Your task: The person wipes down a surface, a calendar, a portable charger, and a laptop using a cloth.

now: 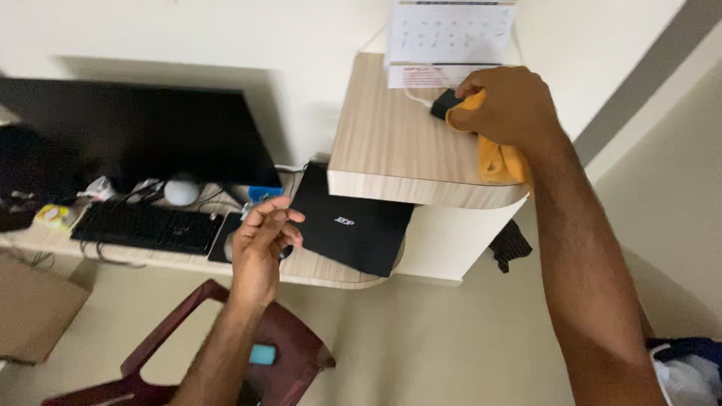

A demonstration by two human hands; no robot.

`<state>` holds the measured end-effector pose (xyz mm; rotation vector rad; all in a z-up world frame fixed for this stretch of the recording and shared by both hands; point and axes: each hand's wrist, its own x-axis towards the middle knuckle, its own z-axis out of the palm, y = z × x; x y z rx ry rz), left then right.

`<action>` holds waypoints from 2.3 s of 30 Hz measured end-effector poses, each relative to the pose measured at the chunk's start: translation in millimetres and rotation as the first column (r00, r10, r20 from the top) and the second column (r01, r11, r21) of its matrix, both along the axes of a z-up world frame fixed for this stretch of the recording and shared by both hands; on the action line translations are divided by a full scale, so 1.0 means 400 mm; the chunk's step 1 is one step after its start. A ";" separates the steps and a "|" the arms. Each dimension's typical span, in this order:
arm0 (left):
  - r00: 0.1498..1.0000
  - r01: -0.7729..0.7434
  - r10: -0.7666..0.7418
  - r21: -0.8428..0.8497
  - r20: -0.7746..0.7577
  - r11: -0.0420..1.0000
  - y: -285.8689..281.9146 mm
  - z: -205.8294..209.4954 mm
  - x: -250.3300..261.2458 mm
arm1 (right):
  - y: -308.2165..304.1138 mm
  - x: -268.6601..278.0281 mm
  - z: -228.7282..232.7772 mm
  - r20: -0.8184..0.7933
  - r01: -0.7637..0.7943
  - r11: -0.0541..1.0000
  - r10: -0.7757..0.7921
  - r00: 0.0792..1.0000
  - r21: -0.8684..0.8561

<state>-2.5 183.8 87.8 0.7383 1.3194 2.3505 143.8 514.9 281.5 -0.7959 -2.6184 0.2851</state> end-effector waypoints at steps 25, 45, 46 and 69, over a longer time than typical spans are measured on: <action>0.971 -0.223 0.225 -0.023 0.078 0.974 -0.738 -0.162 -0.053 | -1.046 -0.475 -0.430 -0.235 -0.651 0.730 0.608 0.758 -0.209; 0.986 -0.146 0.155 -0.131 0.055 0.981 -0.976 -0.771 -0.164 | -1.144 -0.581 -1.899 0.576 -0.220 0.935 0.345 0.741 -0.277; 0.986 -0.144 0.154 -0.149 0.056 0.978 -0.984 -0.787 -0.160 | -1.147 -0.588 -1.945 0.622 -0.210 0.950 0.310 0.719 -0.231; 0.955 -0.139 0.194 -0.236 0.226 0.962 -0.898 -0.652 -0.194 | -1.090 -0.553 -1.663 0.363 -0.254 0.942 0.320 0.875 -0.218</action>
